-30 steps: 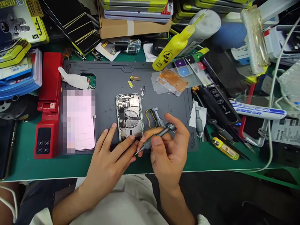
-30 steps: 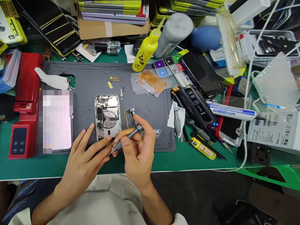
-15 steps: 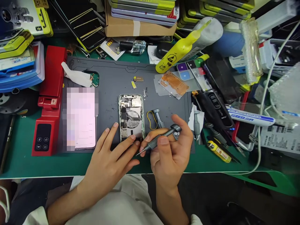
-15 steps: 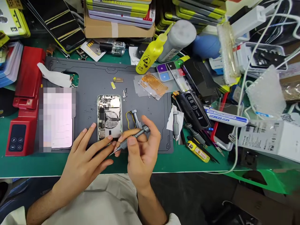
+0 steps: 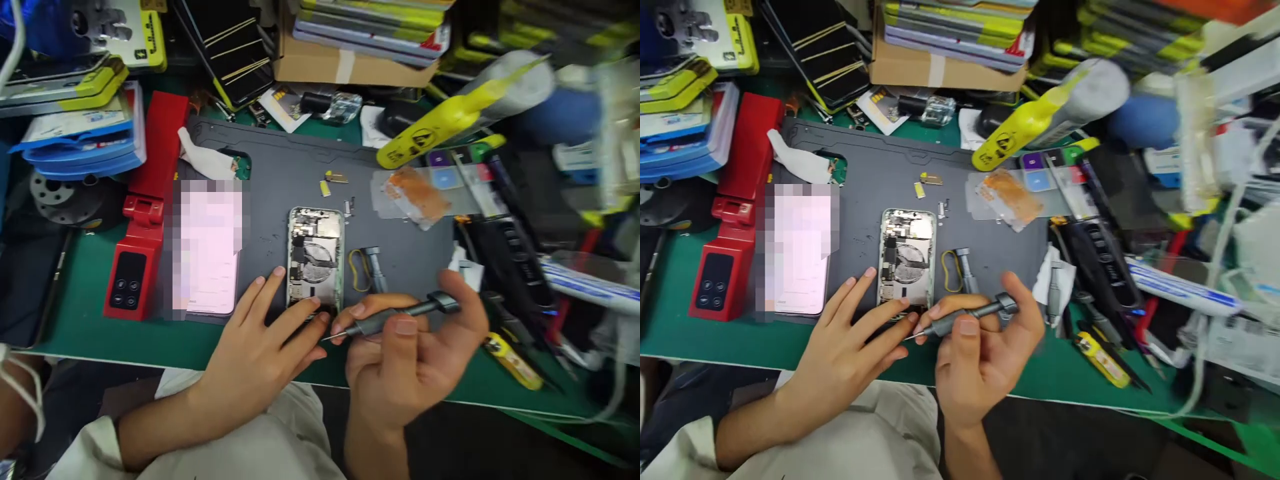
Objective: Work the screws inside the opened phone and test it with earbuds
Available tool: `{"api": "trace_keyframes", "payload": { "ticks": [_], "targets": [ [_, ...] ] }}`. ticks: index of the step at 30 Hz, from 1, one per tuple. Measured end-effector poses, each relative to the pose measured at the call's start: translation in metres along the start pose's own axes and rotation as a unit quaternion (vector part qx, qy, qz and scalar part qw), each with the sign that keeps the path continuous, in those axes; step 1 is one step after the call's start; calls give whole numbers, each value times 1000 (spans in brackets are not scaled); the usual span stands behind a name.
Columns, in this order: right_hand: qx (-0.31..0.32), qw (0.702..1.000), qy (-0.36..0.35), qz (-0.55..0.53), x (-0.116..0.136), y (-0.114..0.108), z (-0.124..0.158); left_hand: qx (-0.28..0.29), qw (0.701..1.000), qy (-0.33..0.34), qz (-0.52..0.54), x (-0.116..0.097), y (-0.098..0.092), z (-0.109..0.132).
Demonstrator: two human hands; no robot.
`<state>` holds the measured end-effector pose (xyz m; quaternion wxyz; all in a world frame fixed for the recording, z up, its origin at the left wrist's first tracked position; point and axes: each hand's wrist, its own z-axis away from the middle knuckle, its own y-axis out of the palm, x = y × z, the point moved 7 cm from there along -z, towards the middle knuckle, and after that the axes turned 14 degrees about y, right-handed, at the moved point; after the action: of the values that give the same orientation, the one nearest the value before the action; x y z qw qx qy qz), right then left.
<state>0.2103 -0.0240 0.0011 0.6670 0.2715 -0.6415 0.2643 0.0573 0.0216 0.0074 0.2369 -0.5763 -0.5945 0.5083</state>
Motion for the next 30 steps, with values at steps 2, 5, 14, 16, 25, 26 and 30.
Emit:
{"api": "trace_keyframes", "payload": {
  "ticks": [2, 5, 14, 16, 25, 26, 30],
  "targets": [
    [7, 1000, 0, 5, 0, 2, -1, 2, 1000, -2, -4, -1, -1, 0],
    [7, 1000, 5, 12, 1, 5, -3, 7, 1000, -8, -6, 0, -1, 0],
    [11, 999, 31, 16, -1, 4, -5, -4, 999, -14, 29, 3, -3, -1],
    [14, 999, 41, 15, -3, 4, -5, -5, 999, -13, 34, 3, -2, -1],
    [40, 997, 59, -11, -5, 4, -7, -15, 1000, -10, 22, 3, -2, -3],
    [38, 997, 59, -9, -5, 4, -7, -13, 1000, -10, 21, 3, -2, -3],
    [19, 1000, 22, -2, 2, 5, -6, -12, 1000, -11, 19, 2, -4, -3]
  ]
}}
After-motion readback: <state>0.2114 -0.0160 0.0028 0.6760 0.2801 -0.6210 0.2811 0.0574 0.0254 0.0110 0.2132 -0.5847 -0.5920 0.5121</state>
